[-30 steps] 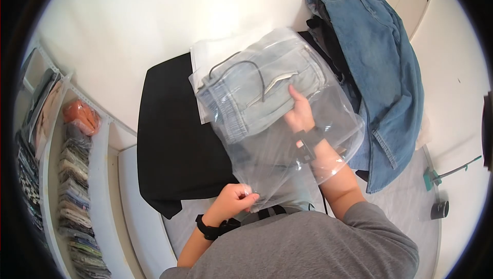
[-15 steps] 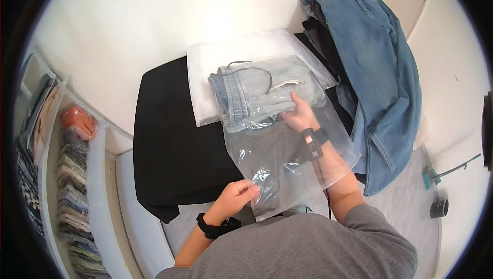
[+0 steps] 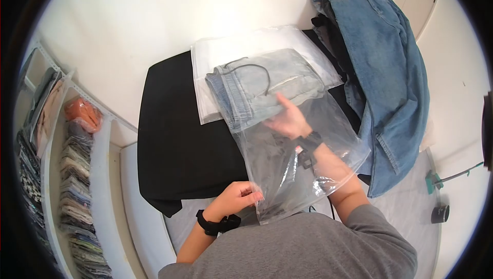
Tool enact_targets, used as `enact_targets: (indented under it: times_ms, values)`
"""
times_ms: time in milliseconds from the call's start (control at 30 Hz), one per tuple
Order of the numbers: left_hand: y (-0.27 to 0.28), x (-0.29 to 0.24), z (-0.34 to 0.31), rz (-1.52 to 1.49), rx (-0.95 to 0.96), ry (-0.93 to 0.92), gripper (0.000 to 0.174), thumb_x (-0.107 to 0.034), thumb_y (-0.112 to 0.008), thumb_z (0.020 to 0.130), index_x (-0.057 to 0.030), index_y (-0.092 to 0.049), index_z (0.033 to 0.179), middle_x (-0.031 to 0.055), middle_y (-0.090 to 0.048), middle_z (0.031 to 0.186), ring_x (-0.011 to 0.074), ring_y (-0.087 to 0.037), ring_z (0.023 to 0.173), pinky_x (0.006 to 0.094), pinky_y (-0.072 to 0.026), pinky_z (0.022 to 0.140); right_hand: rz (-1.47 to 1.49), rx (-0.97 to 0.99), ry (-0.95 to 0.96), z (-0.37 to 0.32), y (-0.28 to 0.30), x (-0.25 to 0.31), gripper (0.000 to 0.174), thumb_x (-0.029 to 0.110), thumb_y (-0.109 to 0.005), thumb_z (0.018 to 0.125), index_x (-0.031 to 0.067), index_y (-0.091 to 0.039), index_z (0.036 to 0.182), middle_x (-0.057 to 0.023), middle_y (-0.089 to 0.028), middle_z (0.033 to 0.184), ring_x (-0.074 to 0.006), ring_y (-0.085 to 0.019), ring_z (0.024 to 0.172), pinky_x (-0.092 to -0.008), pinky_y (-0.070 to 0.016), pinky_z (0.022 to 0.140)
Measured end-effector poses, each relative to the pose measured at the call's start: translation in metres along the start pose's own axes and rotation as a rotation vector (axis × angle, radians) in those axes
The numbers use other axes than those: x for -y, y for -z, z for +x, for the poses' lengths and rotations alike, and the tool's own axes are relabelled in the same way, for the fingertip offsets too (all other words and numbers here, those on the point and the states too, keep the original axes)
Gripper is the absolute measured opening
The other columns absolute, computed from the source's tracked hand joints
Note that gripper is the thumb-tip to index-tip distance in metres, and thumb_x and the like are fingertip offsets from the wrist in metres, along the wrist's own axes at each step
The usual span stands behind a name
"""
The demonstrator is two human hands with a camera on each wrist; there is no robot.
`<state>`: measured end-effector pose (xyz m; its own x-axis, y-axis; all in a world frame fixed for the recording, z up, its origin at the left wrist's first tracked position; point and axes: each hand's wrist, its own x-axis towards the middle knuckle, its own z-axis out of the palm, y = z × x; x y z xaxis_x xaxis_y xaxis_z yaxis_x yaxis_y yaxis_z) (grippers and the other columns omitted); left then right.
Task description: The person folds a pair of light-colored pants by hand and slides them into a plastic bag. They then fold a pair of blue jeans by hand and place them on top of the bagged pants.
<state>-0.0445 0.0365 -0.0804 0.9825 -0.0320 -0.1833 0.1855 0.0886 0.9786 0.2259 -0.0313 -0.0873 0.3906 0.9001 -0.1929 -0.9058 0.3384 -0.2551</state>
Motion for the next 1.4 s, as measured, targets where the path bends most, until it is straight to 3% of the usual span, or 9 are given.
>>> enact_targets:
  times_ms: [100, 233, 333, 400, 667, 833, 1000, 1100, 1400]
  values:
    - [-0.003, -0.006, 0.005, 0.064, 0.020, -0.008, 0.027, -0.021, -0.058, 0.091, 0.0000, -0.061, 0.075, -0.0007, -0.057, 0.065, 0.0052, -0.050, 0.062, 0.0223, -0.0411, 0.058, -0.202, -0.211, 0.070, 0.016, -0.009, -0.025, 0.035, 0.018, -0.056, 0.091, 0.0032, -0.047, 0.121, -0.0131, -0.052, 0.124, -0.0268, -0.052, 0.110, -0.0410, -0.0409, 0.097]
    - [-0.009, -0.020, -0.003, 0.045, -0.127, -0.059, 0.027, -0.016, -0.055, 0.092, -0.0012, -0.056, 0.070, -0.0041, -0.049, 0.061, 0.0043, -0.044, 0.058, 0.0234, -0.0368, 0.053, -0.154, -0.123, 0.052, 0.045, 0.002, -0.012, 0.028, 0.016, -0.055, 0.092, 0.0017, -0.050, 0.116, -0.0113, -0.057, 0.116, -0.0243, -0.055, 0.106, -0.0353, -0.0462, 0.091]
    - [0.001, -0.015, -0.009, -0.066, -0.289, -0.145, 0.027, -0.014, -0.053, 0.092, -0.0018, -0.053, 0.067, -0.0059, -0.044, 0.059, 0.0040, -0.040, 0.055, 0.0237, -0.0343, 0.050, 0.299, 0.068, 0.198, 0.054, 0.000, -0.007, 0.027, 0.016, -0.055, 0.092, 0.0009, -0.051, 0.114, -0.0113, -0.059, 0.113, -0.0237, -0.056, 0.105, -0.0336, -0.0474, 0.090]
    - [0.005, -0.015, -0.011, -0.097, -0.292, -0.146, 0.028, -0.014, -0.054, 0.091, -0.0024, -0.053, 0.066, -0.0065, -0.044, 0.059, 0.0036, -0.039, 0.054, 0.0231, -0.0329, 0.049, -0.251, -0.041, 0.049, 0.053, 0.004, -0.005, 0.029, 0.015, -0.055, 0.092, 0.0009, -0.050, 0.117, -0.0115, -0.058, 0.116, -0.0231, -0.056, 0.107, -0.0334, -0.0465, 0.092]
    - [0.029, -0.027, -0.016, 0.407, 0.073, 0.343, 0.036, -0.030, -0.058, 0.090, -0.0018, -0.063, 0.069, 0.0012, -0.056, 0.057, 0.0076, -0.051, 0.053, 0.0227, -0.0391, 0.050, -0.328, -0.235, -0.180, 0.065, 0.019, -0.004, 0.042, 0.015, -0.056, 0.091, 0.0007, -0.042, 0.127, -0.0185, -0.048, 0.127, -0.0278, -0.048, 0.118, -0.0399, -0.0426, 0.097]
    - [0.047, -0.047, -0.005, 0.248, -0.407, 0.279, 0.043, -0.041, -0.053, 0.091, -0.0006, -0.064, 0.083, 0.0034, -0.062, 0.069, 0.0098, -0.056, 0.058, 0.0224, -0.0421, 0.051, -0.429, -0.344, -0.240, 0.042, -0.022, -0.013, 0.046, 0.015, -0.056, 0.091, -0.0020, -0.038, 0.130, -0.0200, -0.045, 0.129, -0.0292, -0.044, 0.120, -0.0392, -0.0398, 0.101]
    - [0.033, -0.038, 0.014, 0.352, -0.195, 0.222, 0.031, -0.030, -0.056, 0.091, -0.0009, -0.062, 0.083, 0.0009, -0.058, 0.066, 0.0077, -0.054, 0.056, 0.0222, -0.0415, 0.051, -0.185, -0.109, -0.111, 0.057, -0.004, -0.025, 0.036, 0.006, -0.049, 0.093, -0.0053, -0.040, 0.126, -0.0176, -0.046, 0.129, -0.0289, -0.046, 0.118, -0.0395, -0.0416, 0.102]
    - [0.025, -0.056, 0.006, 0.329, -0.294, 0.071, 0.020, -0.016, -0.056, 0.090, -0.0011, -0.057, 0.077, -0.0029, -0.052, 0.062, 0.0052, -0.049, 0.051, 0.0212, -0.0388, 0.049, -0.249, -0.280, 0.068, 0.077, -0.001, -0.030, 0.033, 0.002, -0.044, 0.094, -0.0054, -0.040, 0.125, -0.0156, -0.047, 0.127, -0.0295, -0.048, 0.116, -0.0392, -0.0421, 0.101]
    - [0.046, -0.020, -0.023, 0.073, -0.252, 0.284, 0.026, -0.027, -0.056, 0.092, -0.0036, -0.061, 0.083, -0.0017, -0.059, 0.069, 0.0066, -0.054, 0.061, 0.0206, -0.0423, 0.055, -0.754, -0.085, -0.047, -0.007, -0.015, -0.059, 0.057, 0.017, -0.061, 0.087, -0.0004, -0.035, 0.135, -0.0164, -0.049, 0.126, -0.0272, -0.049, 0.117, -0.0397, -0.0417, 0.098]
